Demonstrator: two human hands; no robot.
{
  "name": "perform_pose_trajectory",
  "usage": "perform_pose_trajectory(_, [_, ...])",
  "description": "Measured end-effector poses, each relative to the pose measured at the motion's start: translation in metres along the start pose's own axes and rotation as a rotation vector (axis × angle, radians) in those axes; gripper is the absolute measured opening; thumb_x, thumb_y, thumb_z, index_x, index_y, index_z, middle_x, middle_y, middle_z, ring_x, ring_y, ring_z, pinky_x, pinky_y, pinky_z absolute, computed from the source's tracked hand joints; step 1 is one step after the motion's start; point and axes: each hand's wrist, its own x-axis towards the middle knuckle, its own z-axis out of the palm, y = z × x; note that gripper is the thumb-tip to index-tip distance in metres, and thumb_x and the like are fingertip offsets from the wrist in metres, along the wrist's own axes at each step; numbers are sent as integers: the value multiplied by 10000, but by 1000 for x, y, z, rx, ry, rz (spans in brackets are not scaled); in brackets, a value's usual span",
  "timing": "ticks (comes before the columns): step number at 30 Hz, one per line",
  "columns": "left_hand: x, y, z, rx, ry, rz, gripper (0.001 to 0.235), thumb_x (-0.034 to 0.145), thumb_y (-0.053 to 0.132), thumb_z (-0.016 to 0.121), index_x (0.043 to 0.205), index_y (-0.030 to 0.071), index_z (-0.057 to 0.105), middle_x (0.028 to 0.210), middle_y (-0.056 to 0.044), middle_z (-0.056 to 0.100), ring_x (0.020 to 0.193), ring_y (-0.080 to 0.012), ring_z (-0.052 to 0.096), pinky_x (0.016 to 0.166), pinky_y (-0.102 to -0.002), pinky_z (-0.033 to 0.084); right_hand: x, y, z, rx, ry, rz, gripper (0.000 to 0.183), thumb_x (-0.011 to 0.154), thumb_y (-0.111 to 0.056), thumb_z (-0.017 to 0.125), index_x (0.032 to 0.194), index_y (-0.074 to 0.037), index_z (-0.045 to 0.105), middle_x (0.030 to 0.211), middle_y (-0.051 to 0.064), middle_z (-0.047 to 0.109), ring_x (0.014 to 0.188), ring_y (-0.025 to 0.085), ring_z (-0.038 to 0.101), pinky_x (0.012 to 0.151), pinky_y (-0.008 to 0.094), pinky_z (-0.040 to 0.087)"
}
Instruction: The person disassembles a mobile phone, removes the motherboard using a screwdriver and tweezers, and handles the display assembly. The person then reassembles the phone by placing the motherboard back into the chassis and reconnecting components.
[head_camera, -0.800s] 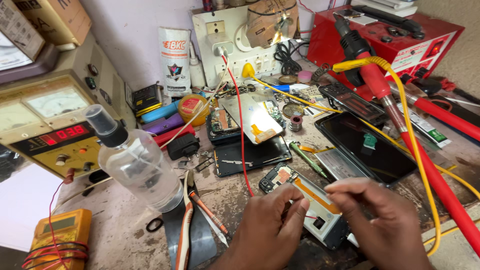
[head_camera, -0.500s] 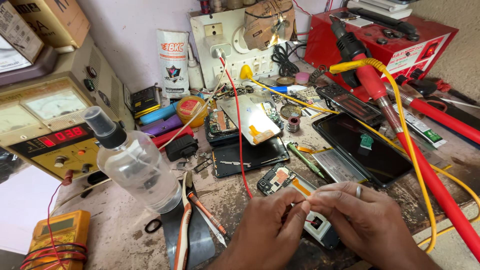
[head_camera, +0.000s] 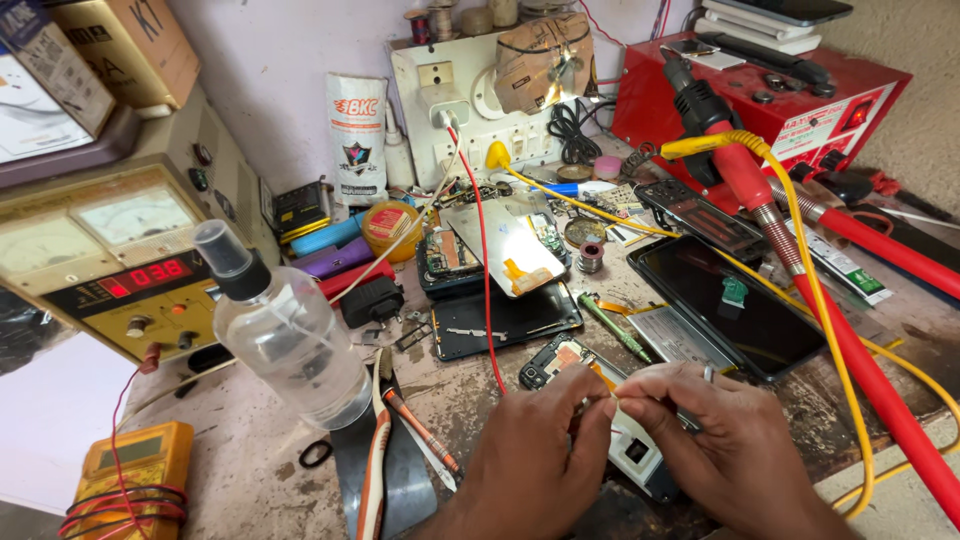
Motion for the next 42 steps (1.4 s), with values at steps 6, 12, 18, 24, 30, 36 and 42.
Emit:
perform_pose_trajectory(6, [-2, -1, -3, 132, 87, 156, 141, 1007, 206, 618, 942, 82, 629, 695, -153, 640, 653, -375, 676, 552, -487, 500, 0, 0, 14, 24, -81, 376, 203, 908, -281, 707, 954, -86, 737, 742, 39, 744, 663, 154, 709, 584, 299, 562])
perform_pose_trajectory(12, [2, 0, -15, 488, 13, 258, 200, 942, 150, 604, 1133, 143, 663, 857, -57, 663, 673, -312, 687, 510, -453, 526, 13, 16, 14, 828, -248, 856, 221, 977, -250, 622, 874, -55, 641, 658, 9, 592, 540, 104, 530, 500, 247, 426])
perform_pose_trajectory(18, [0, 5, -24, 430, 166, 347, 195, 898, 93, 647, 1084, 143, 675, 919, -61, 672, 756, -302, 690, 596, -430, 557, 17, 21, 15, 978, -209, 804, 198, 984, -253, 606, 876, -87, 604, 650, 7, 577, 517, 96, 502, 451, 236, 355])
perform_pose_trajectory(24, [-55, -24, -80, 277, 805, -56, 177, 970, 67, 638, 1135, 115, 681, 861, -48, 714, 579, -130, 589, 539, -294, 494, 5, 22, 1, 780, 9, 746, 167, 995, -216, 594, 961, -69, 664, 697, 11, 607, 560, 91, 526, 502, 226, 360])
perform_pose_trajectory(30, [-64, -91, -143, -408, 1034, -302, 134, 1068, 210, 560, 1036, 82, 577, 878, 14, 649, 471, -29, 331, 399, -236, 252, -1, 28, 5, 658, -81, 695, 197, 968, -211, 627, 957, -32, 708, 684, 31, 627, 583, 96, 532, 506, 240, 364])
perform_pose_trajectory(36, [-52, -110, -131, -556, 836, -540, 192, 1034, 253, 563, 1070, 66, 549, 641, 6, 433, 412, -55, 269, 365, -280, 186, -1, 17, 18, 518, -142, 623, 205, 938, -243, 664, 942, -42, 704, 684, 19, 660, 617, 86, 598, 575, 237, 495])
perform_pose_trajectory(42, [-53, -123, -165, -284, 909, -498, 106, 1007, 171, 594, 1070, 86, 592, 931, -38, 752, 548, -74, 401, 492, -271, 313, 3, -7, 27, 466, -268, 570, 192, 906, -243, 709, 942, -55, 721, 696, -18, 663, 619, 60, 570, 554, 244, 496])
